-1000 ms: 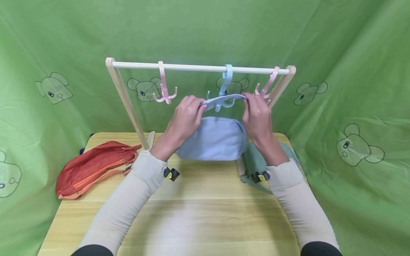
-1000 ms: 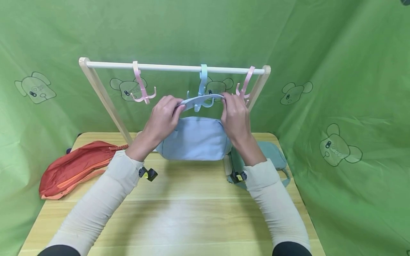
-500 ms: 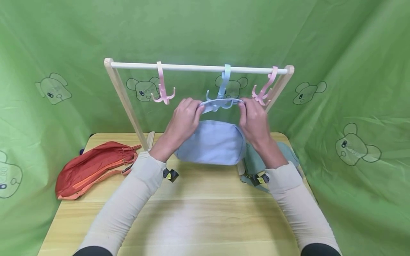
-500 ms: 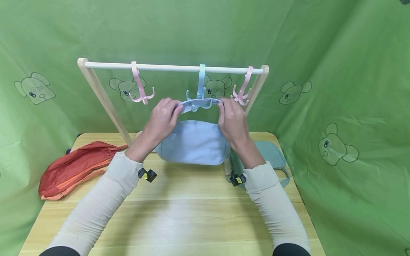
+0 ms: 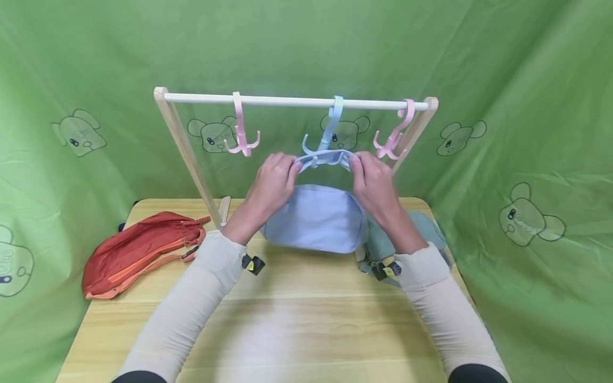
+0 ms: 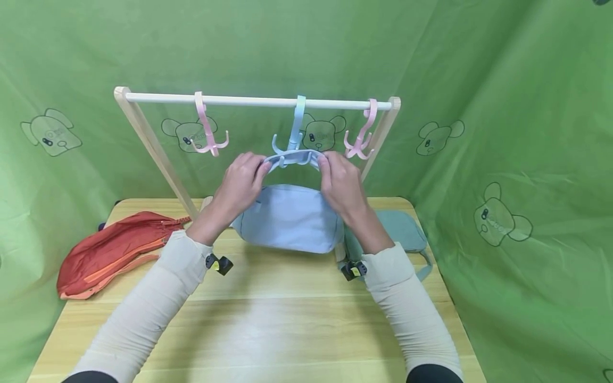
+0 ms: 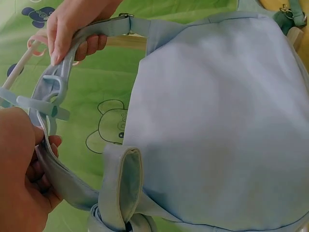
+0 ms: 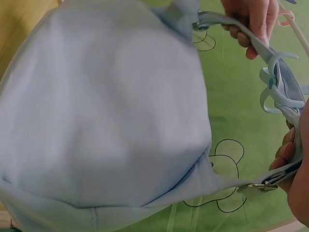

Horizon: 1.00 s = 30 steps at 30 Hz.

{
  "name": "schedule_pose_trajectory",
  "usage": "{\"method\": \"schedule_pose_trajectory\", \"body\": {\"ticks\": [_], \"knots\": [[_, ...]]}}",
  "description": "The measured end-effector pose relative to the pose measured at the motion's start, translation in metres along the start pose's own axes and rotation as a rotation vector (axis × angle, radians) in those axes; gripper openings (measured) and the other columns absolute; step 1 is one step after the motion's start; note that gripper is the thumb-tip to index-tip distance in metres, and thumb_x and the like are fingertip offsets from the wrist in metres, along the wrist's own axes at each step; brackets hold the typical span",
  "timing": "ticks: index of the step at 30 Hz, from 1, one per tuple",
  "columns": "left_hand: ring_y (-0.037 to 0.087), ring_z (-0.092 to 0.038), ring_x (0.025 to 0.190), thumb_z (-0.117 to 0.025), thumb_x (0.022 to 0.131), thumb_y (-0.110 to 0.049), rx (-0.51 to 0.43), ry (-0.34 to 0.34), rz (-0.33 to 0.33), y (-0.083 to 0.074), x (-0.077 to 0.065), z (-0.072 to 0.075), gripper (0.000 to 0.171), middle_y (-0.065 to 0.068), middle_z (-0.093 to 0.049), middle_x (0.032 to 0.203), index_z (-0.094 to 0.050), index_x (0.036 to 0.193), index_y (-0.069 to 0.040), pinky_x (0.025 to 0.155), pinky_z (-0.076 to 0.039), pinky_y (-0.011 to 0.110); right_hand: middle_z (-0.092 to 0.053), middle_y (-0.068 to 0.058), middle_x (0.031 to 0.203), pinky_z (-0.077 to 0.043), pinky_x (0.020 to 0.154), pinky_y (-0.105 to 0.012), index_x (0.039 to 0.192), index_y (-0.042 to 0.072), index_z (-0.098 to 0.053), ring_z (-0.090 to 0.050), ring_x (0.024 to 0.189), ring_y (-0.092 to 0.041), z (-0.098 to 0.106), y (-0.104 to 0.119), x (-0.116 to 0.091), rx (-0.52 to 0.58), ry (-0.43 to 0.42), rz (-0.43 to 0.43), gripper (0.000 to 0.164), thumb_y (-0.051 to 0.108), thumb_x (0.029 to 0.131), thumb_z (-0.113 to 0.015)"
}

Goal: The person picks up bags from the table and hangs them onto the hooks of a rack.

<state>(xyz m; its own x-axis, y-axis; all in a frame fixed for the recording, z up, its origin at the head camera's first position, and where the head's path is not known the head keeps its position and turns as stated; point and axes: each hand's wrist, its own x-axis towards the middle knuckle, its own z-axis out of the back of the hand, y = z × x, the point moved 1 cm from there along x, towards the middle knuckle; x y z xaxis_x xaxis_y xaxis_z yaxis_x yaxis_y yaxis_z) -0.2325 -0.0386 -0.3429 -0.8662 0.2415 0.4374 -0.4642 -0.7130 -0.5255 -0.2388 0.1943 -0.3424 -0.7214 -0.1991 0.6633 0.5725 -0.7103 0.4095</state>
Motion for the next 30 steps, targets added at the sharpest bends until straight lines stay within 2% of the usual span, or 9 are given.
{"method": "schedule_pose_trajectory", "body": {"ticks": [4, 11, 21, 30], "knots": [[0.030, -0.063, 0.103, -0.050, 0.110, -0.022, -0.007, 0.003, 0.004, 0.002, -0.002, -0.003, 0.031, 0.014, -0.069, 0.102, -0.070, 0.112, 0.001, 0.095, -0.056, 0.042, -0.057, -0.015, 0.070, -0.043, 0.057, -0.031, 0.102, -0.009, -0.067, -0.048, 0.061, -0.024, 0.000, 0.001, -0.001, 0.052, 0.046, -0.065, 0.033, 0.017, 0.110, -0.047], [0.028, -0.061, 0.101, -0.049, 0.110, -0.022, -0.036, 0.018, -0.003, 0.005, -0.005, -0.008, 0.030, 0.013, -0.067, 0.101, -0.070, 0.112, 0.000, 0.091, -0.056, 0.041, -0.057, -0.015, 0.071, -0.042, 0.059, -0.029, 0.103, -0.008, -0.067, -0.048, 0.063, -0.022, 0.000, -0.002, -0.006, 0.103, 0.088, -0.164, 0.031, 0.016, 0.109, -0.048], [0.028, -0.061, 0.099, -0.051, 0.110, -0.023, -0.056, -0.001, -0.040, 0.008, -0.011, -0.012, 0.032, 0.013, -0.068, 0.102, -0.070, 0.119, 0.001, 0.090, -0.056, 0.040, -0.058, -0.012, 0.072, -0.042, 0.056, -0.022, 0.101, -0.006, -0.066, -0.049, 0.064, -0.020, -0.006, -0.005, -0.016, 0.151, 0.090, -0.169, 0.030, 0.018, 0.110, -0.050], [0.027, -0.061, 0.099, -0.054, 0.108, -0.024, -0.088, -0.035, -0.068, 0.010, -0.015, -0.015, 0.034, 0.013, -0.069, 0.104, -0.069, 0.126, 0.001, 0.088, -0.057, 0.039, -0.065, -0.018, 0.081, -0.044, 0.061, -0.020, 0.104, -0.007, -0.068, -0.053, 0.068, -0.021, -0.009, -0.007, -0.025, 0.178, 0.051, -0.155, 0.026, 0.015, 0.108, -0.054]]}}
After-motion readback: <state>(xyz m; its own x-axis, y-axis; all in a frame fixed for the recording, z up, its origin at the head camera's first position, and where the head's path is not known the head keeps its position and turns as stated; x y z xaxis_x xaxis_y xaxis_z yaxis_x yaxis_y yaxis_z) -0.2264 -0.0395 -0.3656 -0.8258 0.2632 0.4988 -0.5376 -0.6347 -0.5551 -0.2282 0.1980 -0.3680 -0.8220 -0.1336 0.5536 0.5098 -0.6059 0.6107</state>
